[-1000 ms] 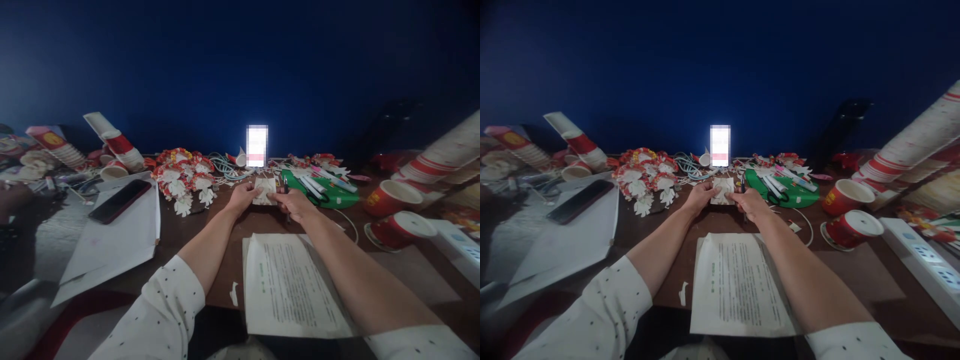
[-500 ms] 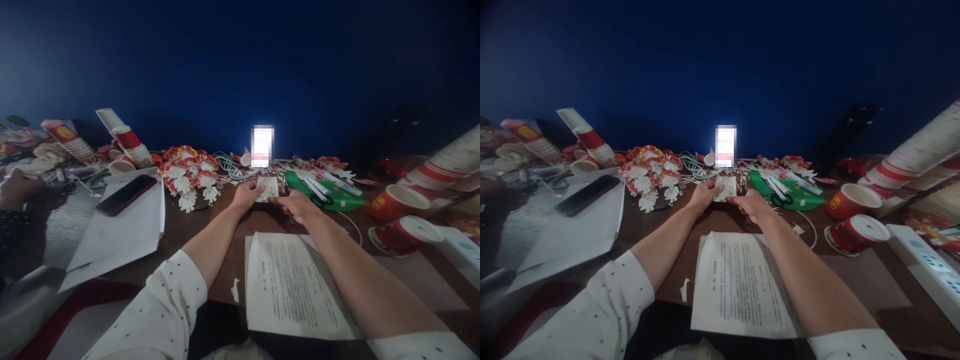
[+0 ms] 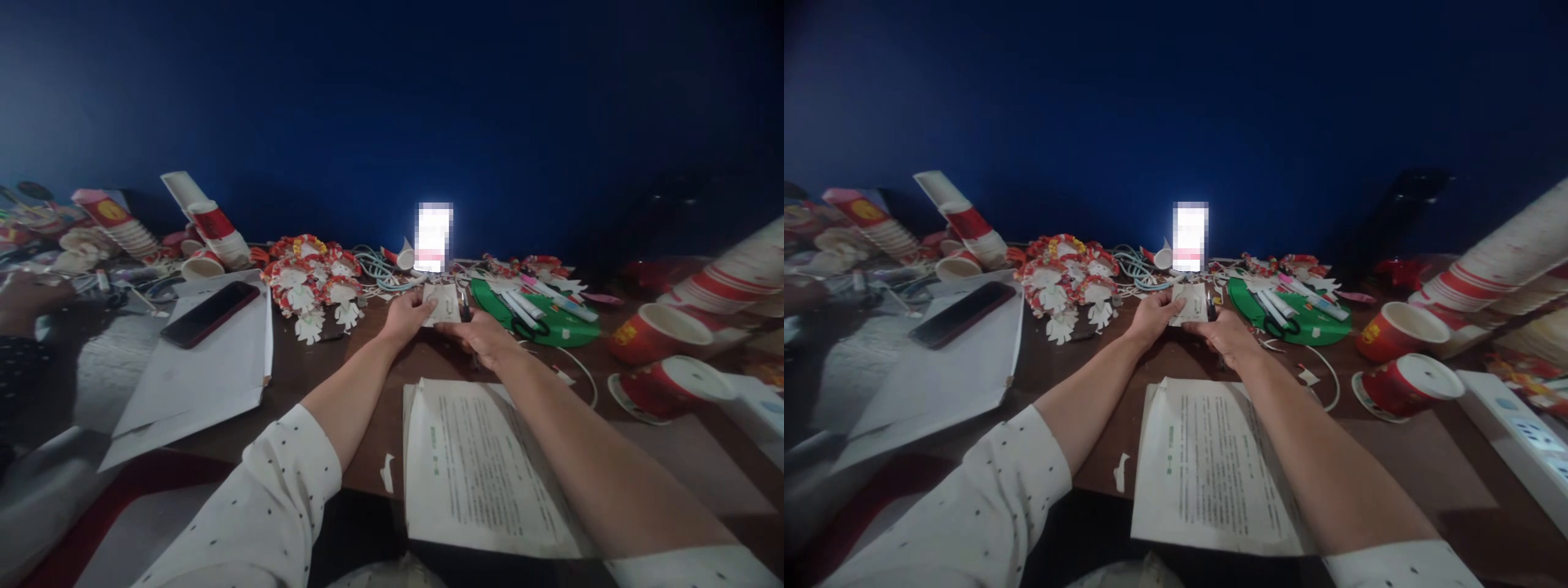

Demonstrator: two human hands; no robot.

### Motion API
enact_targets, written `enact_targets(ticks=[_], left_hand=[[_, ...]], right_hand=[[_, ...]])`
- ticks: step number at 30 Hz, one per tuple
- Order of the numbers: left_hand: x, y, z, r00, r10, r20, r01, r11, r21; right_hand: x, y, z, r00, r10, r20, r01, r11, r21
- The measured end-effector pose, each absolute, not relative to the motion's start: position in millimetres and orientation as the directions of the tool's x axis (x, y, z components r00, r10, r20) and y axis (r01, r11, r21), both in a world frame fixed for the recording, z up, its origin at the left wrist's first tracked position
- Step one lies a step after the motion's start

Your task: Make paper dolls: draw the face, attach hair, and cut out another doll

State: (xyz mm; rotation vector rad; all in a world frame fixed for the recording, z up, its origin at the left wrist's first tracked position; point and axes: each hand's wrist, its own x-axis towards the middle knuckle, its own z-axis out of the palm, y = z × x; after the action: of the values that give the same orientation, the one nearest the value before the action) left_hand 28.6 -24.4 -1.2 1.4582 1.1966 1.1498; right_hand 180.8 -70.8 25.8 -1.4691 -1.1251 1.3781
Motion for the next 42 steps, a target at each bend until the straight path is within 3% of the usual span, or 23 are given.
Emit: enact_targets(ticks=[7, 20, 25, 33, 42], left_hand=[[29.7, -25.4, -2.5, 0.12, 0.988, 0.102, 0.187, -0.123, 0.975], [29.6, -28.8, -1.1, 0.129, 0.99, 0.053, 0.189, -0.077, 0.979], [29.3, -27.3, -6.9, 0.197, 0.979, 0.047, 0.113, -0.07, 0.991], [30.9, -25.5, -6.4, 0.22, 0.975, -0.033, -0.118, 0.06, 0.991], [32.2, -28.2, 0.0, 0.161, 0.987, -0.012, -0.213, 0.046, 0.976]], right_hand=[[188.9, -61.4, 19.9, 0.115, 0.965, -0.234, -0.061, -0.228, -0.972], [188.0, -64.2, 26.1, 0.189, 0.962, -0.198, -0.042, -0.194, -0.98], [188.7, -62.7, 24.2, 0.22, 0.965, -0.139, -0.018, -0.139, -0.99], [190.1, -60.5, 17.7, 0.21, 0.978, 0.007, 0.16, -0.027, -0.987], [183.1, -67.1, 22.7, 0.137, 0.985, -0.108, 0.1, -0.122, -0.988]])
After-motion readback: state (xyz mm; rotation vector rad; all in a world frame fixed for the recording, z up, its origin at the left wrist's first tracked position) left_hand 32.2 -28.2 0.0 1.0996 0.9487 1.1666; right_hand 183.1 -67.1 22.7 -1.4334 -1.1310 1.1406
